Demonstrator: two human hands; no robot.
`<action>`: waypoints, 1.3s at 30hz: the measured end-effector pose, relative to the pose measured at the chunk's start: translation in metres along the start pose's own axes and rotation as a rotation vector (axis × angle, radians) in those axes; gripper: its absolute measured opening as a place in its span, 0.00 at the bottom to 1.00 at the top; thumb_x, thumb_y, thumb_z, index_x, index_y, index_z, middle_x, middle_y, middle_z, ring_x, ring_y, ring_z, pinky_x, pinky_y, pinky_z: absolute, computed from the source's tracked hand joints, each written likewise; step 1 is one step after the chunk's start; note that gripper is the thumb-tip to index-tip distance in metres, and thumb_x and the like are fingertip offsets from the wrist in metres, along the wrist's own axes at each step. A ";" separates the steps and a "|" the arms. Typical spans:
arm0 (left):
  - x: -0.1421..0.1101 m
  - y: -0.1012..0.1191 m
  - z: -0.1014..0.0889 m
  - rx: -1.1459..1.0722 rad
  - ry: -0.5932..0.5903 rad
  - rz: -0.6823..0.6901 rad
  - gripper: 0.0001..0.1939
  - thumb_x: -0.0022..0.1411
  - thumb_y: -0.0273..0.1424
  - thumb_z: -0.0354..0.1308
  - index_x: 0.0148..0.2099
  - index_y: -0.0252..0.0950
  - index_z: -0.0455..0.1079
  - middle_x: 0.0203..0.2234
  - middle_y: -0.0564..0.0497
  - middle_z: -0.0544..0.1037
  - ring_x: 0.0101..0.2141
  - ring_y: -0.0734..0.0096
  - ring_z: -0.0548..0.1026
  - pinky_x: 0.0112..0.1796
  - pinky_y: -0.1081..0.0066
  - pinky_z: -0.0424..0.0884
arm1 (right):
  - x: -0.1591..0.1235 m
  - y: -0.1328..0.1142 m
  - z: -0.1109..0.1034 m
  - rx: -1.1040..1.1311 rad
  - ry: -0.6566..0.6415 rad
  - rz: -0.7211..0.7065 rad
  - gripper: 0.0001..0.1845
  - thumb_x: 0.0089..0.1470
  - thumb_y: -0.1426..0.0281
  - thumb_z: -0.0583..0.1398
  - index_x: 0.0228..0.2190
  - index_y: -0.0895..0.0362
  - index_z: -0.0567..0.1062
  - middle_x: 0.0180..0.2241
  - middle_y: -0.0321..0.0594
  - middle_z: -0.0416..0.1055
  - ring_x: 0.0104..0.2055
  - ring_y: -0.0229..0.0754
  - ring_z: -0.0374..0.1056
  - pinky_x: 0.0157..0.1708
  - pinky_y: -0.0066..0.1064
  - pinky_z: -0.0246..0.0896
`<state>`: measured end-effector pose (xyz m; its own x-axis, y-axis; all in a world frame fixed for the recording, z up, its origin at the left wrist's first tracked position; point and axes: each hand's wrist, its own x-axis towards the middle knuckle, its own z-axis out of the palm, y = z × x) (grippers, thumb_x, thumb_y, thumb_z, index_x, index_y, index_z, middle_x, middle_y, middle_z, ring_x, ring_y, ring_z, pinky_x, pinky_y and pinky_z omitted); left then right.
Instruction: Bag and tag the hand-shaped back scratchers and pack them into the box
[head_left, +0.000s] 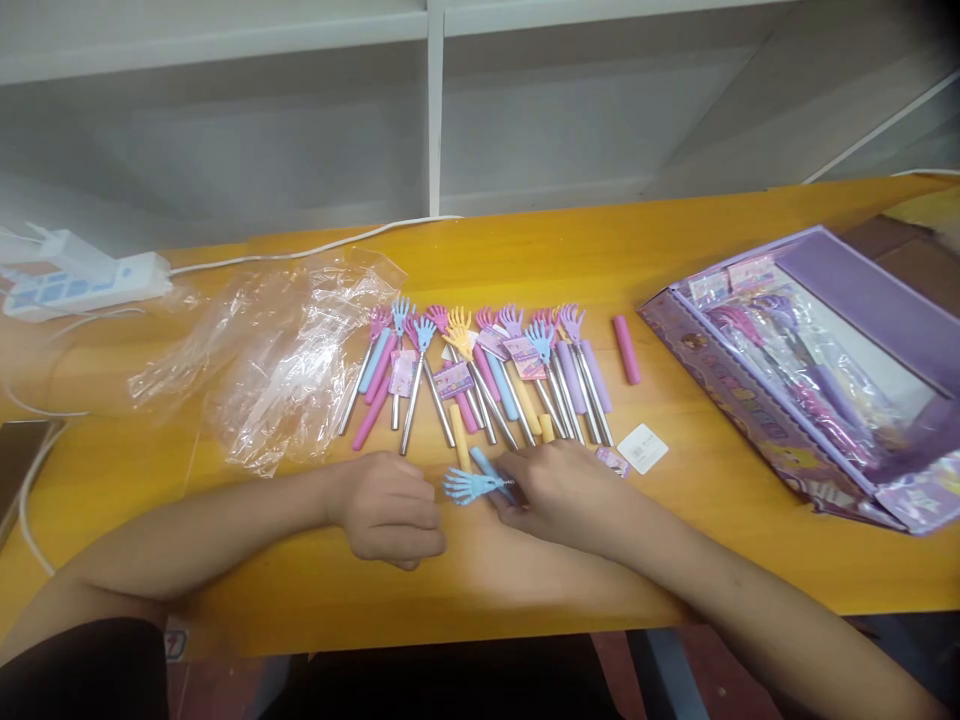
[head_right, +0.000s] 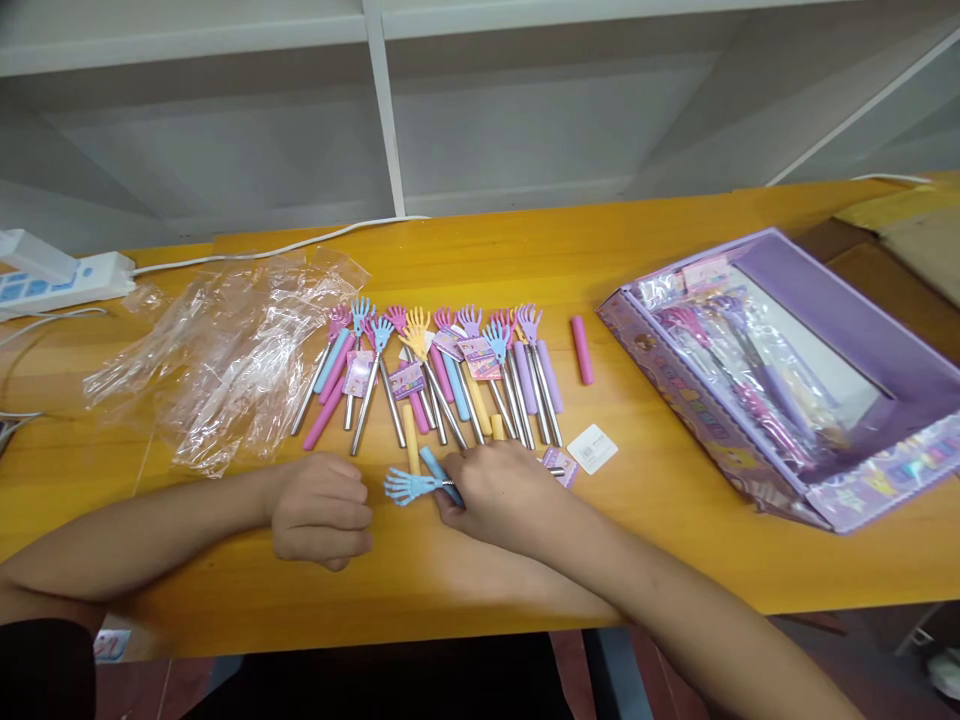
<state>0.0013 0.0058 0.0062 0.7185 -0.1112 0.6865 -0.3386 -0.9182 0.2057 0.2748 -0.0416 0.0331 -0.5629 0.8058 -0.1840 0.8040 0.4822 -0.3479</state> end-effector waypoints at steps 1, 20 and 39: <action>0.001 0.000 0.000 0.000 0.010 0.001 0.04 0.65 0.32 0.64 0.37 0.39 0.74 0.26 0.51 0.75 0.21 0.72 0.70 0.20 0.68 0.62 | 0.000 0.000 -0.002 0.026 -0.018 0.029 0.06 0.56 0.67 0.65 0.30 0.55 0.76 0.22 0.38 0.74 0.21 0.39 0.65 0.25 0.34 0.40; 0.007 0.003 0.006 0.141 -0.167 -0.178 0.22 0.69 0.44 0.60 0.58 0.38 0.75 0.30 0.51 0.72 0.23 0.69 0.67 0.21 0.66 0.64 | 0.000 -0.009 0.000 1.160 0.002 0.119 0.09 0.59 0.64 0.67 0.32 0.56 0.76 0.22 0.30 0.66 0.22 0.31 0.48 0.22 0.26 0.44; -0.001 -0.003 0.001 0.190 -0.045 -0.431 0.14 0.78 0.29 0.48 0.58 0.37 0.70 0.37 0.47 0.81 0.31 0.69 0.78 0.31 0.70 0.71 | 0.012 0.008 0.002 1.423 0.187 0.195 0.20 0.67 0.50 0.63 0.43 0.56 0.75 0.30 0.34 0.73 0.18 0.29 0.50 0.15 0.27 0.41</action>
<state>0.0027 0.0085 0.0043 0.7965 0.2829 0.5344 0.1104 -0.9370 0.3315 0.2737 -0.0287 0.0268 -0.3466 0.9034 -0.2525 -0.0676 -0.2925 -0.9539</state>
